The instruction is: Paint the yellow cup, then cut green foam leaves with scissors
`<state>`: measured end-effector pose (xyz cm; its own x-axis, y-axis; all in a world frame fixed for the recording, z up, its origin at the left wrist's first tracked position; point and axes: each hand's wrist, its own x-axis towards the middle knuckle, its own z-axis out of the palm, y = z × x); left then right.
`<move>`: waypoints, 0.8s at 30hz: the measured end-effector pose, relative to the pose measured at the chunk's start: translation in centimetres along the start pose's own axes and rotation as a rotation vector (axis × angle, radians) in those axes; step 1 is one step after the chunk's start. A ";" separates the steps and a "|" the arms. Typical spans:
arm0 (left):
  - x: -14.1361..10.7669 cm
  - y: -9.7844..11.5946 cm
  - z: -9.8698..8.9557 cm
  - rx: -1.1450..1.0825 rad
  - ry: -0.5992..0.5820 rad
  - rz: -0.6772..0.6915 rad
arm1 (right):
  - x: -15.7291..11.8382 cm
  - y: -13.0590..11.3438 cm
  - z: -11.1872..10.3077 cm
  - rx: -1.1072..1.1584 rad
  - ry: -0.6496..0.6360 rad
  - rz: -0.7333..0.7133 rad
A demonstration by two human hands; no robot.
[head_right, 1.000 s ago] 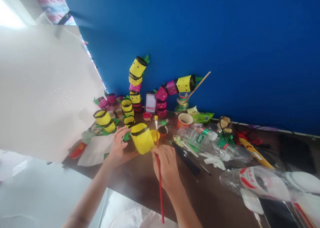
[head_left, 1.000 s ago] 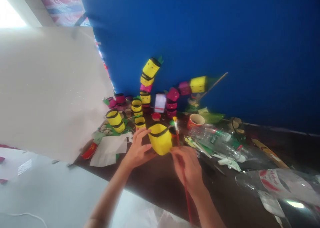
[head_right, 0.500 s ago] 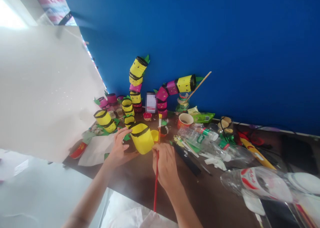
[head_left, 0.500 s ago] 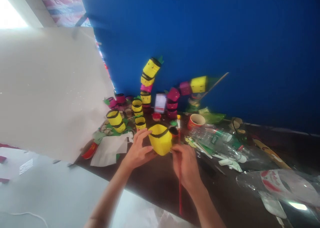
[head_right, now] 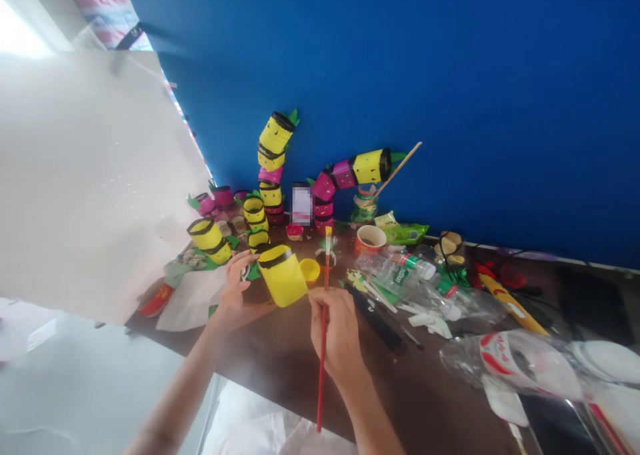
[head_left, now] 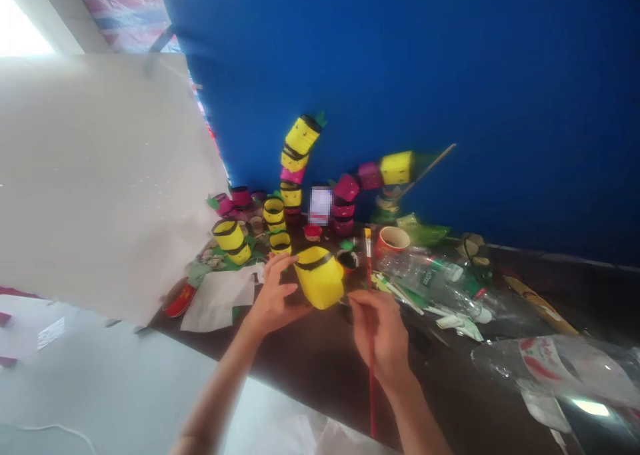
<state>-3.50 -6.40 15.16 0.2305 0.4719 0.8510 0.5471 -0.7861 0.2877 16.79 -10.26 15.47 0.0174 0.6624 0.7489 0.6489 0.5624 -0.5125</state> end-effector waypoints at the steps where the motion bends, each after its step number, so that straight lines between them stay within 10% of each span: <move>1: 0.0 -0.1 0.1 -0.004 0.012 -0.006 | 0.0 0.0 0.0 0.016 0.012 0.016; 24: -0.4 0.0 0.4 -0.026 0.055 -0.025 | -0.3 -0.4 1.4 0.368 0.106 0.149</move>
<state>-3.31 -6.43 14.65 0.1716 0.4693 0.8662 0.5310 -0.7847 0.3199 15.44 -10.00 14.84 0.1811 0.7060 0.6847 0.3187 0.6165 -0.7200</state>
